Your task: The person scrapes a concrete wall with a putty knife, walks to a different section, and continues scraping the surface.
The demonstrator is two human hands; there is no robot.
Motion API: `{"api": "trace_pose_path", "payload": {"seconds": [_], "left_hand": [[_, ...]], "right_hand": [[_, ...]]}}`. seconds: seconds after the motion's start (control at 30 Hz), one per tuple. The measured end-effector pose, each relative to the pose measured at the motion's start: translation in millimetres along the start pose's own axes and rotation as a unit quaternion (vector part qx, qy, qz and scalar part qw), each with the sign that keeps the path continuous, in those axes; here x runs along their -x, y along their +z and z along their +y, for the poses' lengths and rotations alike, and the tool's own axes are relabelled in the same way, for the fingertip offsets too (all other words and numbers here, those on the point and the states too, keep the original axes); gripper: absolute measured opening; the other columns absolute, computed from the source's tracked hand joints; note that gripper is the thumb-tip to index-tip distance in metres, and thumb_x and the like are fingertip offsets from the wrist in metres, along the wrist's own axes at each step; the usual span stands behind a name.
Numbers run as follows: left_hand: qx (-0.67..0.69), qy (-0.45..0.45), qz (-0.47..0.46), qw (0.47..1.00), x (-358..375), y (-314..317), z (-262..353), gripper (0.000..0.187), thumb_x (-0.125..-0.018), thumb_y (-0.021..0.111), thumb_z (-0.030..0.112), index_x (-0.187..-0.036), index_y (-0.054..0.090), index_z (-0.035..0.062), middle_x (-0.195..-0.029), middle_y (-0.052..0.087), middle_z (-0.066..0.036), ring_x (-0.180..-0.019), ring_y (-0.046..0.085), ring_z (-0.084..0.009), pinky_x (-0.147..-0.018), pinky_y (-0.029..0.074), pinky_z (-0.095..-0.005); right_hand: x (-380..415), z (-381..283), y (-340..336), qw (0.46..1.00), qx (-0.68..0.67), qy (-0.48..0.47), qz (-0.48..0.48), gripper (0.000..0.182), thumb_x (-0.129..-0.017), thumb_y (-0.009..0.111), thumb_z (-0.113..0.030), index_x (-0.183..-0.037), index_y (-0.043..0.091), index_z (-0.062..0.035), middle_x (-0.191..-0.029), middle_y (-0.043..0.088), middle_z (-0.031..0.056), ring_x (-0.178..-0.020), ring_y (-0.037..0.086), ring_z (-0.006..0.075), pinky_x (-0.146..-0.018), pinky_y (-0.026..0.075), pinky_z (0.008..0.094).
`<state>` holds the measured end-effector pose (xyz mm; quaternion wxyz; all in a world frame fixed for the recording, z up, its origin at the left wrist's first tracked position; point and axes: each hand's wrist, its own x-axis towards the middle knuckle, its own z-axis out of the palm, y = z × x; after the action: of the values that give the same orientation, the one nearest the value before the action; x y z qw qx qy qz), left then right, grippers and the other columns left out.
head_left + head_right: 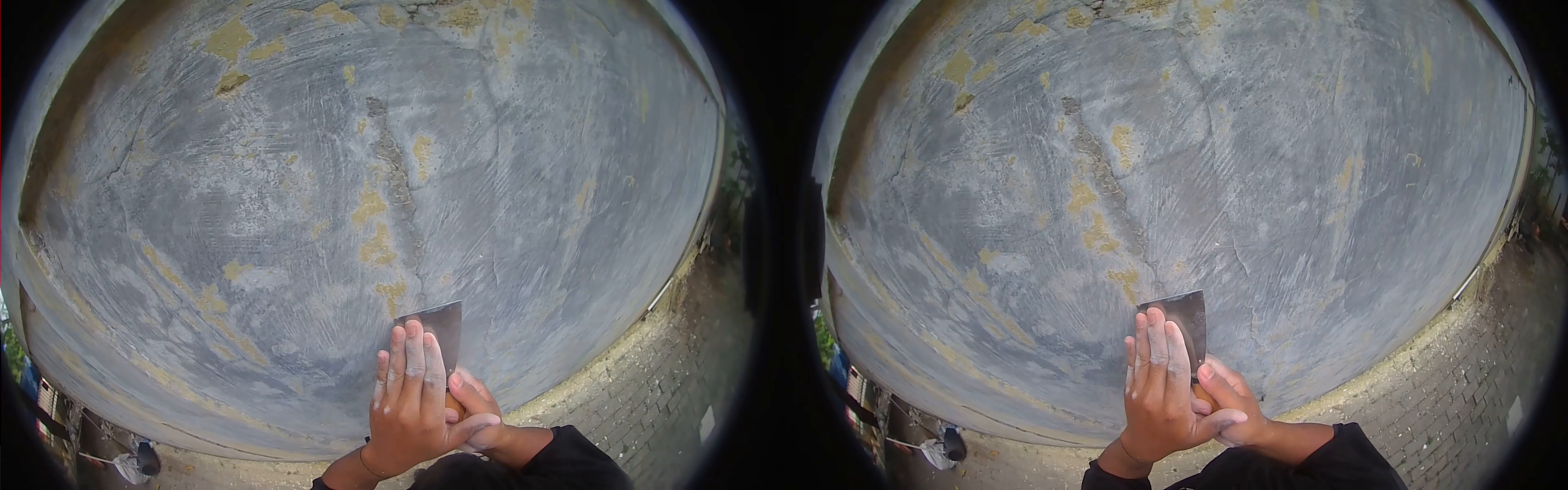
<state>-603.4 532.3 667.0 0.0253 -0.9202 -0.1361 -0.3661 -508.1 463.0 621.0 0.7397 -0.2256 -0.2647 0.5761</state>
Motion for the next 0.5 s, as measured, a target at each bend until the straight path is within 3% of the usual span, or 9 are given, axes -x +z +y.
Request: {"api": "trace_pose_path", "payload": {"seconds": [0.33,0.4,0.5], "left_hand": [[0.003,-0.006,0.013,1.000,-2.8,-1.0,0.5,0.108,-0.080,0.037,0.076,-0.131,0.031,-0.0196,-0.134,0.032,-0.041,-0.130,0.027,-0.0524,-0.107,0.020,-0.0559],[0.009,0.002,0.007,1.000,0.6,0.0,-0.9,0.108,-0.080,0.037,0.076,-0.130,0.032,-0.0195,-0.134,0.032,-0.041,-0.130,0.028,-0.0524,-0.107,0.020,-0.0558],[0.006,0.006,0.014,1.000,-0.5,2.7,-1.6,0.108,-0.080,0.036,0.076,-0.130,0.033,-0.0197,-0.133,0.033,-0.041,-0.130,0.029,-0.0525,-0.106,0.021,-0.0560]], "right_hand": [[-2.8,-0.2,-3.5,0.999,-0.019,0.000,-0.046,0.033,-0.100,0.040,-0.030,-0.117,0.047,-0.0039,-0.083,0.049,-0.0031,-0.067,0.040,0.0017,-0.058,0.034,0.0170],[1.9,-6.8,10.6,1.000,0.022,-0.006,0.015,0.030,-0.100,0.040,-0.030,-0.113,0.048,-0.0047,-0.083,0.049,-0.0032,-0.068,0.041,0.0017,-0.058,0.034,0.0170],[-2.4,6.8,-11.1,0.999,0.037,-0.023,0.006,0.027,-0.099,0.041,-0.030,-0.109,0.049,-0.0056,-0.082,0.049,-0.0034,-0.068,0.041,0.0016,-0.058,0.034,0.0169]]}}
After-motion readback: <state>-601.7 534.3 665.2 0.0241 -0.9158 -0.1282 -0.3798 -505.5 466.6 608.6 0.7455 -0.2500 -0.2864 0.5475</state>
